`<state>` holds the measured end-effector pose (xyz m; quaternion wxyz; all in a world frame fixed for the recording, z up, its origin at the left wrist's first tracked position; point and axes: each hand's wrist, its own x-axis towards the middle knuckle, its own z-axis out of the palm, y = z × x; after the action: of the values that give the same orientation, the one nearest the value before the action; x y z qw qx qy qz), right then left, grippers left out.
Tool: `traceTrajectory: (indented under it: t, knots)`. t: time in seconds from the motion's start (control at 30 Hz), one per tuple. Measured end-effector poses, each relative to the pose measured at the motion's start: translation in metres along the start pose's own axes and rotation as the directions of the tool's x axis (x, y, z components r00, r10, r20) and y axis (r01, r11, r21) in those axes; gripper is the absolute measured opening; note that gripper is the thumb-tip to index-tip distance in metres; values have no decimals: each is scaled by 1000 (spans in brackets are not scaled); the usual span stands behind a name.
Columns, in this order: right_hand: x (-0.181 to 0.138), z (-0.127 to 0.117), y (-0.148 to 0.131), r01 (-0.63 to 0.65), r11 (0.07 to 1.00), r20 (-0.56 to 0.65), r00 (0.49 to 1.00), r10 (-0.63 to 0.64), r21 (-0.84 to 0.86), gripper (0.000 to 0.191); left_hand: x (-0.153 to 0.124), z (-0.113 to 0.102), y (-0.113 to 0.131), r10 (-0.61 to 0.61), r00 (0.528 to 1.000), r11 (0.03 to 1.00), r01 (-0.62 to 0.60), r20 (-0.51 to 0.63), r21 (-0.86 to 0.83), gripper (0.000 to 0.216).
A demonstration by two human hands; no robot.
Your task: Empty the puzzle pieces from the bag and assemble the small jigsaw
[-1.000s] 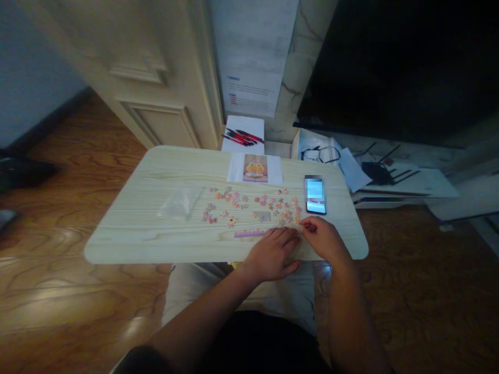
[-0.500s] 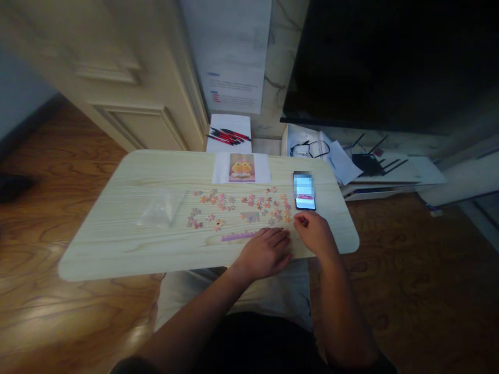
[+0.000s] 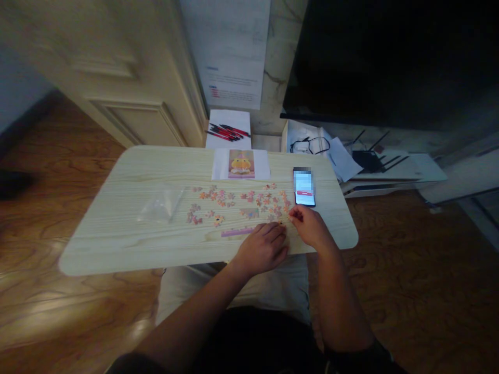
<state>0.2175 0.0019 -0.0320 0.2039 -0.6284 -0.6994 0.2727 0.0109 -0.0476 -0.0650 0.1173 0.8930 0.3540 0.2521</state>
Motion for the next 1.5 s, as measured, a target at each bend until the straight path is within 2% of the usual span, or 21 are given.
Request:
traceTrajectory:
  t: [0.17, 0.53, 0.77, 1.17, 1.5]
  knots:
    - [3, -4, -6, 78, 996, 63, 995, -80, 30, 21, 0, 0, 0, 9, 1000, 1000, -9, 7, -4, 31]
    - [8, -3, -12, 160, 979, 146, 979, -142, -124, 24, 0, 0, -1, 9, 998, 1000, -11, 58, 30, 34]
    - [6, -2, -11, 155, 972, 118, 984, -135, -176, 19, 0, 2, 0, -13, 1000, 1000, 12, 29, 13, 35]
    - [4, 0, -4, 177, 979, 80, 982, -169, -100, 17, 1, 1, 0, -7, 1000, 1000, 7, 10, 6, 37]
    - [6, 2, -6, 177, 981, 83, 982, -170, -82, 14, 2, 5, -3, -48, 998, 998, 47, -28, -34, 43]
